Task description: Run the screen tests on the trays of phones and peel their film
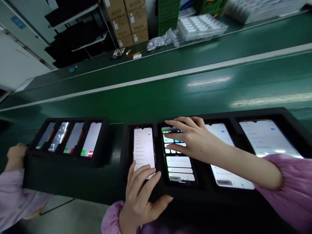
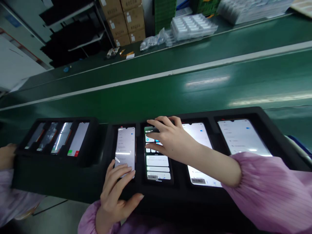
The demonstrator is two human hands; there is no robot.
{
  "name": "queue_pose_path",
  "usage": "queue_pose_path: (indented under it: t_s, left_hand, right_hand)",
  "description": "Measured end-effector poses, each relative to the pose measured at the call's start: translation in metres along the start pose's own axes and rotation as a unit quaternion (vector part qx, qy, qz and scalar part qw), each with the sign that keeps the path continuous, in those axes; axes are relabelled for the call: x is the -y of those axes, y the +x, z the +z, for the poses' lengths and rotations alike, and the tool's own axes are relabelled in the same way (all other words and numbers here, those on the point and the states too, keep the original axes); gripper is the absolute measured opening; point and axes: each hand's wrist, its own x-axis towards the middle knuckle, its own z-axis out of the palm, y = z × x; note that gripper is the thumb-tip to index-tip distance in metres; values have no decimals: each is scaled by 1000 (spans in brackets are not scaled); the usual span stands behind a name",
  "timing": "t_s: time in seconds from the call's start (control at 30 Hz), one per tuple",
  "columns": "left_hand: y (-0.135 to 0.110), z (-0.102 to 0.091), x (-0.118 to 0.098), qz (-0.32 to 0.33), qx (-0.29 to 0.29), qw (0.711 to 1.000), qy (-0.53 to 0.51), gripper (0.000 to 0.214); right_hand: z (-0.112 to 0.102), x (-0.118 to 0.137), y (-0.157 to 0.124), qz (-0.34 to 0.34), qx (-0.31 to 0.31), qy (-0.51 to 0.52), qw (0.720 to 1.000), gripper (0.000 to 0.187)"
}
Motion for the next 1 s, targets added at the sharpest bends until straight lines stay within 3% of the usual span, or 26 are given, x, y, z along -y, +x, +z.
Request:
queue_pose_path:
  t_s: [0.3, 0.87, 1.0]
  left_hand:
    - [2, 1, 0, 3, -10, 1000, 22, 35]
    - [3, 5, -4, -11, 1, 999, 45, 35]
    - [-3, -3, 6, 6, -16, 999, 44, 35]
  right_hand:
    - [-2, 3, -1, -14, -35, -1, 999, 31]
    - [12, 5, 5, -10, -33, -9, 999, 25]
    - [-19, -1, -10, -16, -47, -12, 999, 27]
